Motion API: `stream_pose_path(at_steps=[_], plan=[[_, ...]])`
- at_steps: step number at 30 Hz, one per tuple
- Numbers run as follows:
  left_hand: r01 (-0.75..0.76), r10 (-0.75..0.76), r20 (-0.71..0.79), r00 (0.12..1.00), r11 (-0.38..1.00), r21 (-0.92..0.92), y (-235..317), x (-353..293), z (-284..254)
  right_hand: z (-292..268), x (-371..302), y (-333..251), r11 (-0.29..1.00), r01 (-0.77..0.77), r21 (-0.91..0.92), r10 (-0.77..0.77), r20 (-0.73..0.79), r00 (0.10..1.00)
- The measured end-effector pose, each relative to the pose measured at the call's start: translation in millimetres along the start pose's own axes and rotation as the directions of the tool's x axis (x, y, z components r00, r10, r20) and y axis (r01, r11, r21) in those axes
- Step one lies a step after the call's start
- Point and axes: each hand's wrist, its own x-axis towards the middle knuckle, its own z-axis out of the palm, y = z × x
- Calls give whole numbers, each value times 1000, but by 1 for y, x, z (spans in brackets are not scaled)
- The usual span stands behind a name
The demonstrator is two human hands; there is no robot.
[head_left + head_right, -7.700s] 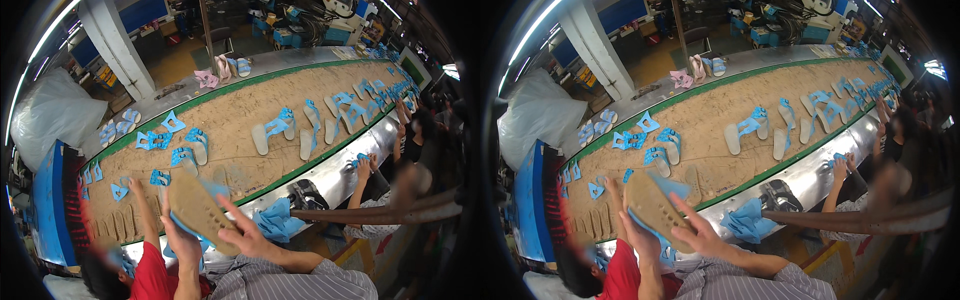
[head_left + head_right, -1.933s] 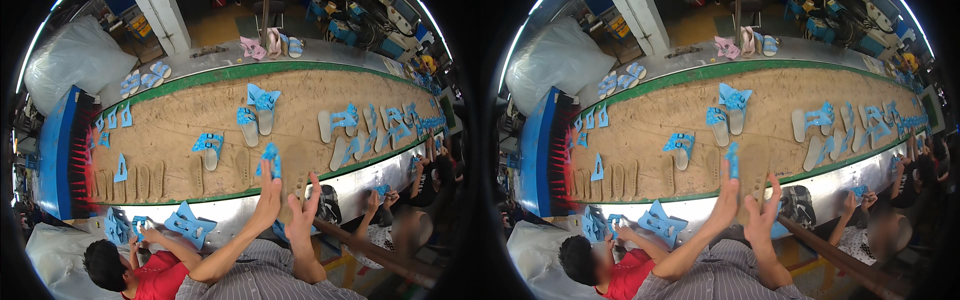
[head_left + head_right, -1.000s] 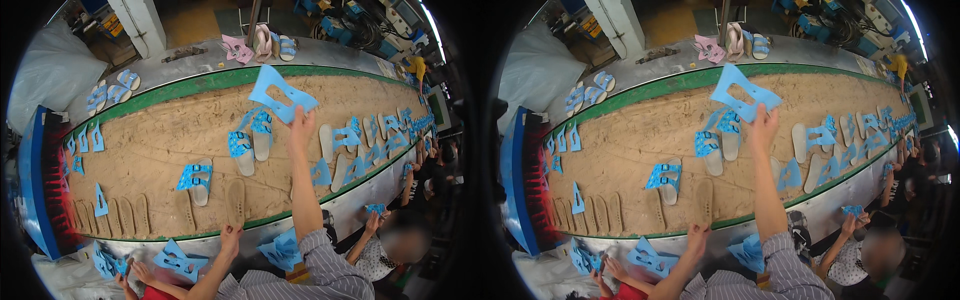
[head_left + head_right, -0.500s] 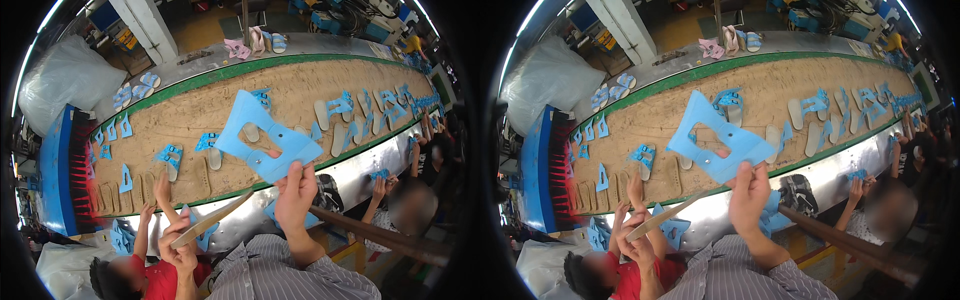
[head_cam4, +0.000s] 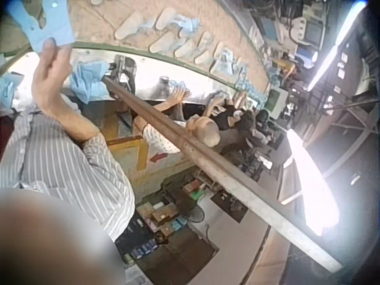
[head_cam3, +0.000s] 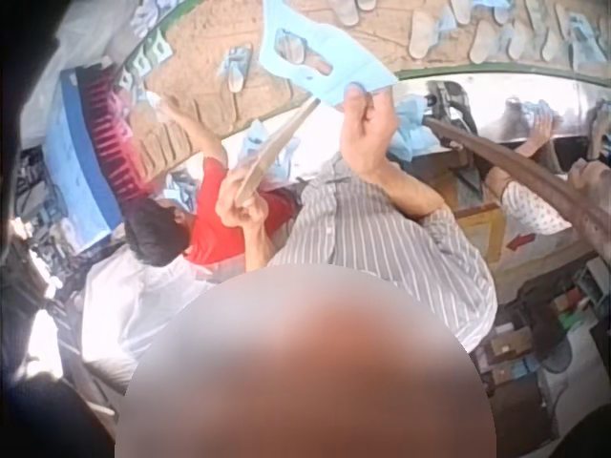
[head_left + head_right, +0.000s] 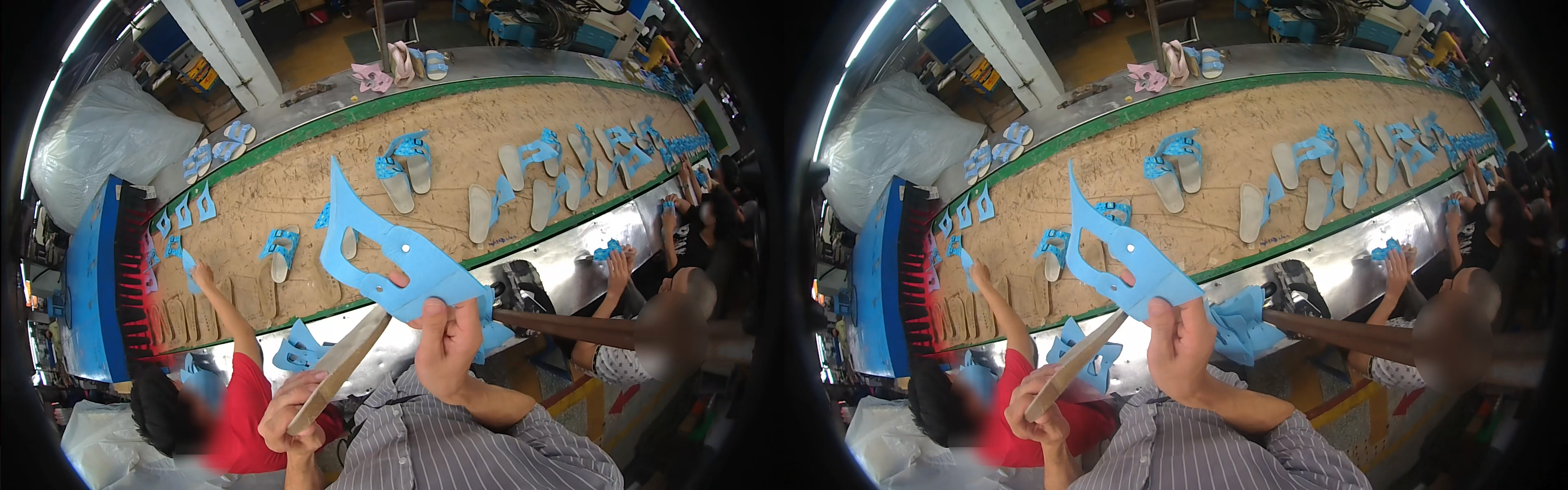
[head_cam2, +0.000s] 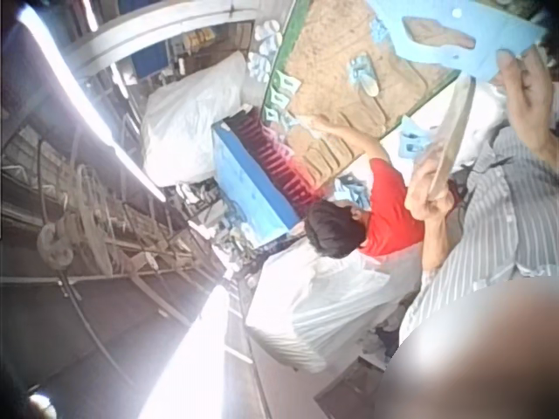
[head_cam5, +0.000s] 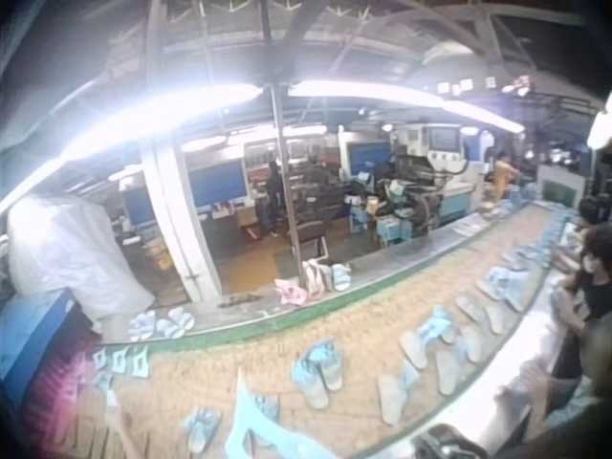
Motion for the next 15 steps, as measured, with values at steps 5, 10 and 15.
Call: stream_pose_path(at_steps=[5,10,15], plan=[[-55,56,64,996,998,-16,5,1,-2,3,-10,2,999,29,-18,-30,-45,999],[-71,72,106,992,997,-12,9,9,-4,5,-15,13,992,111,-54,-112,-28,993],[-96,105,163,981,993,-62,11,20,1,-1,-29,29,930,169,-326,-170,27,985]])
